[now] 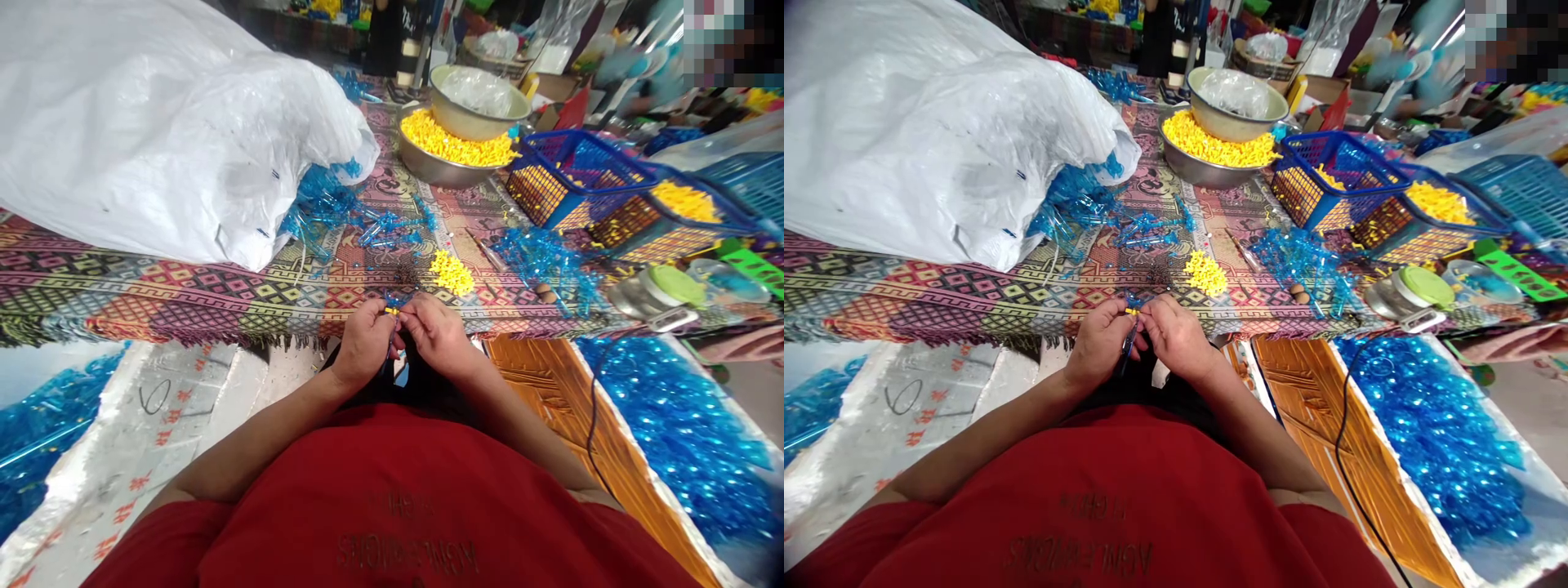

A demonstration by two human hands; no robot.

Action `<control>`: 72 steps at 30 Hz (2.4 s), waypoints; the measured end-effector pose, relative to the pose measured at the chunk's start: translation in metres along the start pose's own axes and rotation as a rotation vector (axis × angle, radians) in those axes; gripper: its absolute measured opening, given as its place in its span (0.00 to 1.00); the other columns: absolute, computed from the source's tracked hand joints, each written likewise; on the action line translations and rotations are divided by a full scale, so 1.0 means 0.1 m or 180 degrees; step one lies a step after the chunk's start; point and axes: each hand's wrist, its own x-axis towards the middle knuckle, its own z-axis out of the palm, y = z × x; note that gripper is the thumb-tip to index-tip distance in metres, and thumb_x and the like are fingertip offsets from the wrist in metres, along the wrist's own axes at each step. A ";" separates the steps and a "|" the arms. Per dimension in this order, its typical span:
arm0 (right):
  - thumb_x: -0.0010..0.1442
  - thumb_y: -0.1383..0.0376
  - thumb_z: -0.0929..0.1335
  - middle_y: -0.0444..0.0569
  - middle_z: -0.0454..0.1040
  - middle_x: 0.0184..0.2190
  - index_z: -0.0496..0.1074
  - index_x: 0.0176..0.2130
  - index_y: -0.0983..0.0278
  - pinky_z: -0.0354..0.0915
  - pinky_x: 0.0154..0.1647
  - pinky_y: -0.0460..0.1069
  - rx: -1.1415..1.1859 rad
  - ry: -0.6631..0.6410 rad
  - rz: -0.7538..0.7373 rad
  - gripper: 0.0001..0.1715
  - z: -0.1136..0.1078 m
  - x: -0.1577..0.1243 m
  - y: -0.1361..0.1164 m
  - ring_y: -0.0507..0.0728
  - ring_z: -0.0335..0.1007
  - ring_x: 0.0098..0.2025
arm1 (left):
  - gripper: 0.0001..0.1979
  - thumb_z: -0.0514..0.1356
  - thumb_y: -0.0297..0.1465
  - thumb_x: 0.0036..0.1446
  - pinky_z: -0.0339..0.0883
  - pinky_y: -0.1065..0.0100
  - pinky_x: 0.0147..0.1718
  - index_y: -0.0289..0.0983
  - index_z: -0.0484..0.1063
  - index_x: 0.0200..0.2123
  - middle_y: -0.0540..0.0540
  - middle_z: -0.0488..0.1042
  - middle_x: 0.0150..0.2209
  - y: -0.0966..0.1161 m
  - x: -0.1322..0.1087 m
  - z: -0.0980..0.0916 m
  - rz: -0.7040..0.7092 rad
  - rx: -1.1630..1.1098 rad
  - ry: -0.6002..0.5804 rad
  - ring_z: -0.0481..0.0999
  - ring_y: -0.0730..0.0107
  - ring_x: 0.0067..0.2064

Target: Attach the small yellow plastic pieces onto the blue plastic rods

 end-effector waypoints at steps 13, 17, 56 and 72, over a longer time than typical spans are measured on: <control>0.64 0.67 0.64 0.49 0.72 0.32 0.71 0.38 0.64 0.67 0.37 0.49 0.0199 0.0298 0.0178 0.06 0.02 0.01 0.01 0.54 0.69 0.35 | 0.05 0.51 0.29 0.53 0.61 0.75 0.14 0.36 0.66 0.31 0.52 0.69 0.18 0.01 -0.02 -0.01 -0.0043 0.0269 0.0077 0.69 0.73 0.17; 0.62 0.68 0.65 0.48 0.72 0.30 0.72 0.35 0.64 0.67 0.36 0.48 0.0330 0.0310 0.0262 0.05 0.03 0.02 0.01 0.53 0.69 0.33 | 0.05 0.51 0.28 0.53 0.60 0.75 0.14 0.37 0.65 0.31 0.53 0.69 0.17 0.03 -0.03 -0.01 -0.0074 0.0431 0.0117 0.69 0.73 0.16; 0.65 0.68 0.61 0.53 0.72 0.38 0.73 0.42 0.65 0.69 0.39 0.49 -0.0170 -0.0257 -0.0255 0.13 -0.08 0.02 0.16 0.55 0.69 0.39 | 0.04 0.52 0.28 0.49 0.59 0.74 0.12 0.36 0.66 0.28 0.53 0.68 0.16 0.00 -0.02 -0.03 -0.0309 -0.0075 -0.0241 0.66 0.74 0.14; 0.65 0.66 0.60 0.52 0.70 0.35 0.69 0.38 0.63 0.67 0.39 0.51 0.0073 -0.0207 -0.0024 0.09 -0.03 -0.03 0.10 0.56 0.67 0.39 | 0.05 0.55 0.28 0.49 0.65 0.74 0.15 0.35 0.67 0.32 0.53 0.69 0.19 0.00 -0.03 0.00 -0.0200 -0.0497 -0.0069 0.71 0.73 0.18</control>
